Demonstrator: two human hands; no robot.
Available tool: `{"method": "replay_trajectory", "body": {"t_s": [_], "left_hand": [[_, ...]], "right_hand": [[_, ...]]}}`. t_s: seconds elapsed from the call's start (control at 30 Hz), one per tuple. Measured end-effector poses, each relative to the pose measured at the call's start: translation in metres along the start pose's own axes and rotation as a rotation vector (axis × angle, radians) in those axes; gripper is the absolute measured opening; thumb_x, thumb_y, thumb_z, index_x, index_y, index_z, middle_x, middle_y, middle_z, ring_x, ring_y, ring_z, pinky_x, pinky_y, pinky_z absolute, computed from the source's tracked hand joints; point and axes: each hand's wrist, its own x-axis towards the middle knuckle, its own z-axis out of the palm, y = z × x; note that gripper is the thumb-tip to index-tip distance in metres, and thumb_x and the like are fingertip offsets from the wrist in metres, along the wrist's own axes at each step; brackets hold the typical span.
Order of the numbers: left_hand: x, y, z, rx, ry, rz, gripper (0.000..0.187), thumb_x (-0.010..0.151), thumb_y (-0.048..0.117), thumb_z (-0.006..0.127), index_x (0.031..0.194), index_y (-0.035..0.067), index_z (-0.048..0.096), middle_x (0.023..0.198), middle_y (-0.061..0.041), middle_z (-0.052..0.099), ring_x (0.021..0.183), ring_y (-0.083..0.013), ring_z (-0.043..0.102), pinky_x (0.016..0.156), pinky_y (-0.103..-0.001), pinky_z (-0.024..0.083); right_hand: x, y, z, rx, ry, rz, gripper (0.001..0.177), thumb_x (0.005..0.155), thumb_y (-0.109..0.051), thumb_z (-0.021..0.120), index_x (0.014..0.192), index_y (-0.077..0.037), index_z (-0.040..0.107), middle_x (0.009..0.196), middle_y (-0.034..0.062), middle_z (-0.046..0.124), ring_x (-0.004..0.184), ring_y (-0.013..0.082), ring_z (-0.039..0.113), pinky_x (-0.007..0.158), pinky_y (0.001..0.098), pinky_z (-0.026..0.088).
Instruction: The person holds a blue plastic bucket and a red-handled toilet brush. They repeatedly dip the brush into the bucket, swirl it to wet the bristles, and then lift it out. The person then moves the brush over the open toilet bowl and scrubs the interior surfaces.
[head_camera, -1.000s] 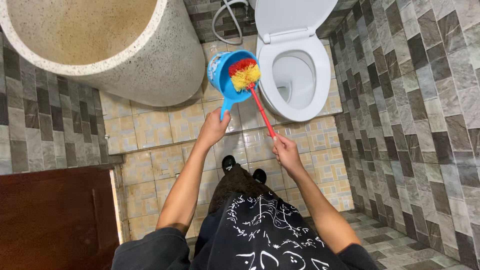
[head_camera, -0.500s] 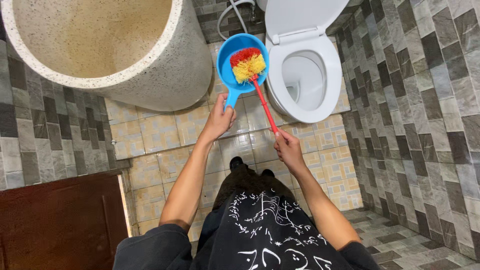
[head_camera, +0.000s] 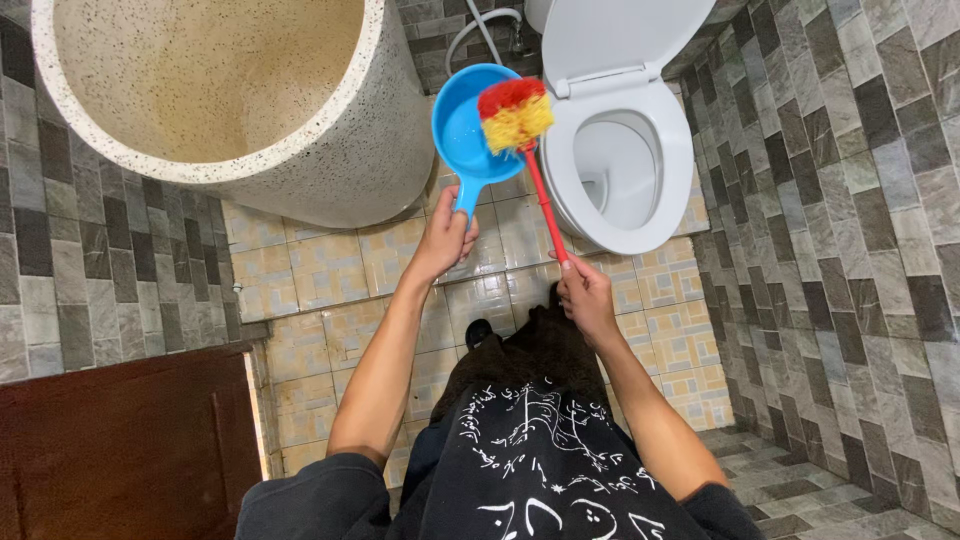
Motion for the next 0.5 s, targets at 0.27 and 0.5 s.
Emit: {"method": "replay_trajectory", "body": {"t_s": [0.27, 0.5], "left_hand": [[0.019, -0.003, 0.014, -0.049, 0.048, -0.012, 0.027, 0.106, 0.011, 0.034, 0.133, 0.009, 0.037, 0.068, -0.001, 0.047, 0.047, -0.0077, 0.041, 0.040, -0.027, 0.037], [0.048, 0.006, 0.038, -0.065, 0.113, -0.033, 0.026, 0.106, 0.013, 0.035, 0.132, 0.010, 0.038, 0.066, -0.001, 0.046, 0.046, -0.0082, 0.041, 0.040, -0.028, 0.036]], "right_hand": [[0.023, -0.023, -0.024, 0.021, 0.006, -0.051, 0.036, 0.108, -0.027, 0.049, 0.135, -0.008, 0.063, 0.063, -0.0085, 0.039, 0.045, 0.0003, 0.029, 0.039, 0.0202, 0.022], [0.059, -0.052, -0.058, -0.021, -0.020, -0.006, 0.037, 0.107, -0.030, 0.051, 0.134, -0.009, 0.065, 0.060, -0.0083, 0.034, 0.044, 0.0006, 0.025, 0.038, 0.0210, 0.020]]}}
